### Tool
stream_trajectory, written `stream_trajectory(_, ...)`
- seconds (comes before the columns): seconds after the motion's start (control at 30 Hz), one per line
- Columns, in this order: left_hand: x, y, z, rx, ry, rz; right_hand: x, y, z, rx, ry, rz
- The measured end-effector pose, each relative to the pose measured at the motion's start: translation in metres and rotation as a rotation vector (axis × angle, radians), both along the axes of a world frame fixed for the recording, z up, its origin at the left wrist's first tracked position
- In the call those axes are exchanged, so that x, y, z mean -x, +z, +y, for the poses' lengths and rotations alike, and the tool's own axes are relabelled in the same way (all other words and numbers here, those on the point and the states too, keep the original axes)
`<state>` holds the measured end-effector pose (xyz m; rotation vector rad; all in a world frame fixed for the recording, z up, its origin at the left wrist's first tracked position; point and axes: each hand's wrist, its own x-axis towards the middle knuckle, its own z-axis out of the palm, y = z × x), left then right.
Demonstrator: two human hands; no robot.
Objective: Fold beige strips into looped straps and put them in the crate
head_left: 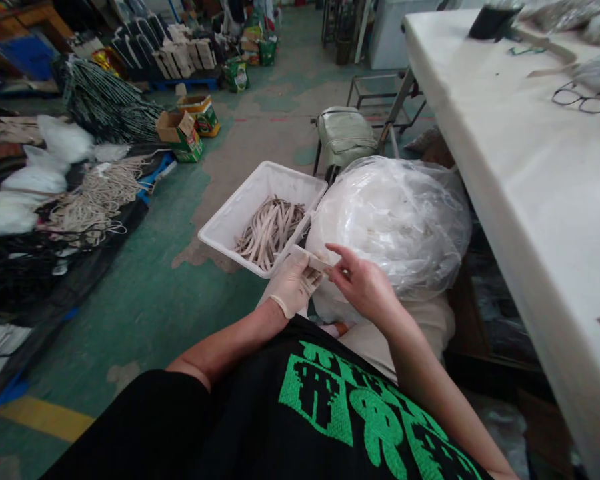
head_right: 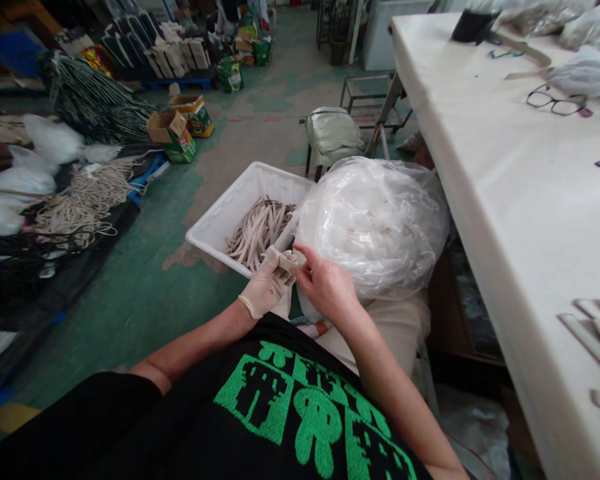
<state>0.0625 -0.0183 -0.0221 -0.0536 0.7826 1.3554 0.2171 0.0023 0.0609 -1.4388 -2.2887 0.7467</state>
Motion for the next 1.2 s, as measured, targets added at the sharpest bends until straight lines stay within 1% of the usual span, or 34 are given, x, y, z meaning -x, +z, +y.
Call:
stream_trajectory(0.1, 0.002, 0.005, 0.001, 0.056, 0.000, -0.027, -0.008, 0.004, -0.003, -0.036, -0.024, 0.070)
stream_trajectory(0.17, -0.003, 0.006, -0.001, 0.019, -0.016, -0.026, -0.006, 0.004, -0.003, -0.059, -0.026, 0.027)
stream_trajectory(0.27, -0.009, 0.004, -0.002, -0.009, -0.047, -0.004, 0.003, -0.002, -0.001, -0.029, -0.016, -0.051)
stream_trajectory(0.37, -0.001, 0.004, 0.001, 0.037, -0.022, 0.003, -0.004, -0.002, -0.002, 0.017, -0.001, 0.029)
stream_trajectory(0.47, 0.008, 0.007, 0.005, 0.053, 0.024, 0.010, -0.018, 0.005, -0.006, 0.005, -0.013, 0.103)
stream_trajectory(0.53, 0.005, 0.009, 0.003, 0.029, 0.012, 0.012, -0.019, 0.007, -0.006, -0.027, -0.024, 0.063)
stream_trajectory(0.63, -0.010, 0.008, -0.001, -0.028, -0.050, 0.017, -0.007, 0.004, -0.003, -0.025, -0.033, -0.043)
stream_trajectory(0.7, -0.014, 0.008, -0.003, -0.021, -0.057, 0.027, -0.005, 0.003, -0.004, -0.015, -0.012, -0.050)
stream_trajectory(0.77, -0.008, 0.009, -0.001, 0.041, -0.046, 0.014, -0.014, 0.007, -0.011, -0.027, 0.077, 0.020)
stream_trajectory(0.87, 0.010, 0.014, 0.003, 0.113, -0.056, -0.041, -0.040, 0.023, -0.028, -0.086, 0.285, 0.209)
stream_trajectory(0.93, 0.017, 0.018, 0.005, 0.112, -0.072, -0.072, -0.054, 0.033, -0.038, -0.169, 0.373, 0.331)
stream_trajectory(1.0, 0.018, 0.024, 0.003, 0.116, -0.093, -0.093, -0.060, 0.039, -0.043, -0.296, 0.384, 0.401)
stream_trajectory(1.07, 0.013, 0.030, 0.000, 0.136, -0.131, -0.112, -0.058, 0.037, -0.042, -0.424, 0.346, 0.418)
stream_trajectory(1.13, 0.008, 0.035, -0.003, 0.147, -0.168, -0.117, -0.050, 0.031, -0.037, -0.502, 0.302, 0.401)
stream_trajectory(1.2, 0.003, 0.037, -0.006, 0.123, -0.191, -0.087, -0.041, 0.022, -0.031, -0.527, 0.273, 0.367)
